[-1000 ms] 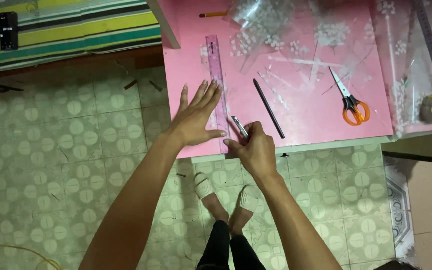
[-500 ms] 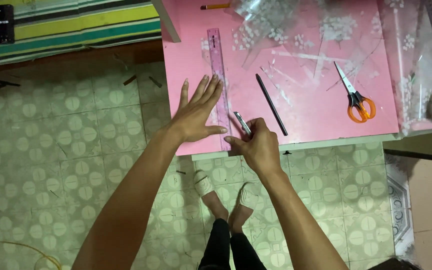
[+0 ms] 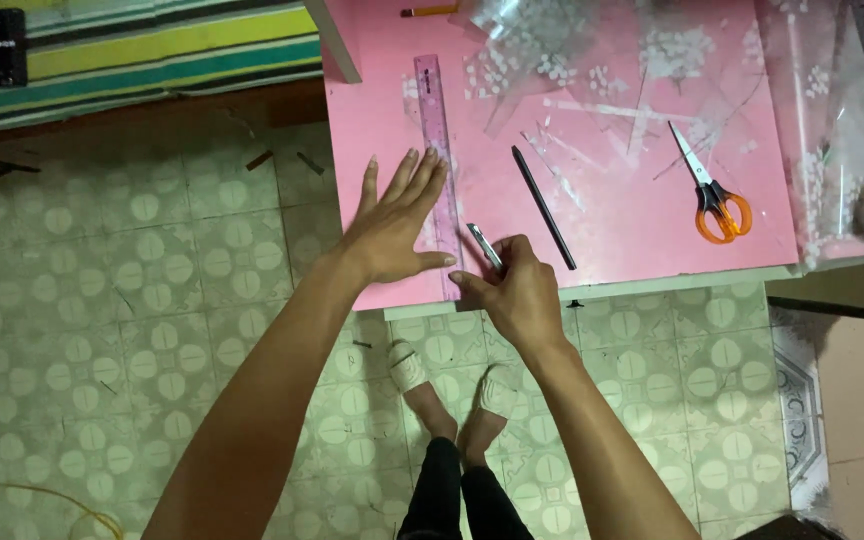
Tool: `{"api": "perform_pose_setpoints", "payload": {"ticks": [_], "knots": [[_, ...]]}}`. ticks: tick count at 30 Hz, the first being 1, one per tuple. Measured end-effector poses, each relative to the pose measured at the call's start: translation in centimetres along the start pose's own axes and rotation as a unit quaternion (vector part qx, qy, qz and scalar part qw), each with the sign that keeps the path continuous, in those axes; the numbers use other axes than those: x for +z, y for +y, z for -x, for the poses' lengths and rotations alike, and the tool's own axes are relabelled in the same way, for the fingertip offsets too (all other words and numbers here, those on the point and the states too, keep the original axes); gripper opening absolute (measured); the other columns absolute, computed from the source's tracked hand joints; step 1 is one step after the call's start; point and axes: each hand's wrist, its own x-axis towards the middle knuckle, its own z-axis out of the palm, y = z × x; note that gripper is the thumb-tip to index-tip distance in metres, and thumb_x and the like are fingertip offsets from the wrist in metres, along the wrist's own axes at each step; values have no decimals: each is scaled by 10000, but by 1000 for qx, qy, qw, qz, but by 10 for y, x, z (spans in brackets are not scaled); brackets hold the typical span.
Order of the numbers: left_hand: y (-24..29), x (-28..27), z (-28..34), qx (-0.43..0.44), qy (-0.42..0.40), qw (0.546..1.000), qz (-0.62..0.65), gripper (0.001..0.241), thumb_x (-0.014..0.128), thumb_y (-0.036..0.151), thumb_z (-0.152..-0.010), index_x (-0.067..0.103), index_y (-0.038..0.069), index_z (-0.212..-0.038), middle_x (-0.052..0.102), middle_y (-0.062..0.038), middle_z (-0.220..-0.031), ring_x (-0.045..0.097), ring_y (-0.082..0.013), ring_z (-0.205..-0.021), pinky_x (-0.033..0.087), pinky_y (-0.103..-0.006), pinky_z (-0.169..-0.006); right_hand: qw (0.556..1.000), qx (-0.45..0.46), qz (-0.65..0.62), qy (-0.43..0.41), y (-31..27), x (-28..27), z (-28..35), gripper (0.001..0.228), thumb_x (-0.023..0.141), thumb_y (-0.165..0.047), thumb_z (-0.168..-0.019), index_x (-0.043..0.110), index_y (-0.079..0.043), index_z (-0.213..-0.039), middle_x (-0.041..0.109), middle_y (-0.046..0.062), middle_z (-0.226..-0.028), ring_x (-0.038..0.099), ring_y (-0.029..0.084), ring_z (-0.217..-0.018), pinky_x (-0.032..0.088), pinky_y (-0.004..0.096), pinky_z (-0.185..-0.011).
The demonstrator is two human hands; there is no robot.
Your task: Measuring, marking, and cutting decorative film at a desk before applying it to a glass door surface.
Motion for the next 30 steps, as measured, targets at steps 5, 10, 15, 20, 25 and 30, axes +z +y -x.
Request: {"api": "perform_pose_setpoints", "payload": {"ticks": [5, 10, 15, 20, 25, 30], "knots": [[-1, -2, -2, -7, -10, 1000, -18, 1147, 711, 605, -846, 62, 101, -1646, -19, -83, -1731, -75, -274, -1586, -171, -607, -1225, 999, -48, -8, 5, -7, -5, 14, 291, 536, -270, -1018, 619, -83, -1225, 757, 203, -910, 740, 408, -981, 573, 508, -850], [2, -4, 0, -11, -9, 999, -32, 1149, 708, 614, -843, 66, 100, -1645, -7, -90, -1730, -50, -282, -1588, -142, -619, -1231, 992, -112, 56, -3, -21, -2, 25, 402, 491, -104, -988, 564, -48, -1380, 746, 261, -996, 711, 462, -1036, 566, 581, -889], [-1, 1, 1, 1, 2, 1000, -24, 1125, 705, 593, -861, 76, 89, -1646, 4, -100, -1731, -60, -284, -1587, -142, -616, -1230, 994, -81, 66, -13, -27, 1, 23, 443, 500, -172, -961, 549, -75, -1390, 749, 236, -1055, 713, 448, -1063, 548, 588, -921], [-4, 4, 0, 6, 7, 1000, -18, 1115, 693, 593, -873, 70, 85, -1646, -13, -100, -1731, -79, -278, -1586, -169, -609, -1224, 994, -85, 62, -14, -23, 8, 20, 481, 486, -122, -956, 506, -71, -1434, 727, 261, -1097, 686, 473, -1109, 533, 605, -950], [-4, 5, 0, 7, 15, 1000, -11, 1118, 703, 586, -871, 70, 87, -1647, -2, -98, -1732, -83, -279, -1586, -189, -592, -1220, 996, -72, 53, -16, -17, 11, 16, 502, 470, -113, -952, 493, -89, -1453, 718, 260, -1116, 682, 486, -1111, 532, 608, -953], [-5, 7, -1, 2, 7, 1000, -11, 1127, 692, 594, -873, 42, 97, -1649, -32, -86, -1732, -111, -270, -1582, -209, -592, -1212, 997, -53, 48, -24, -24, 9, 22, 510, 466, -124, -961, 474, -115, -1470, 712, 256, -1146, 682, 477, -1120, 529, 613, -965]]}}
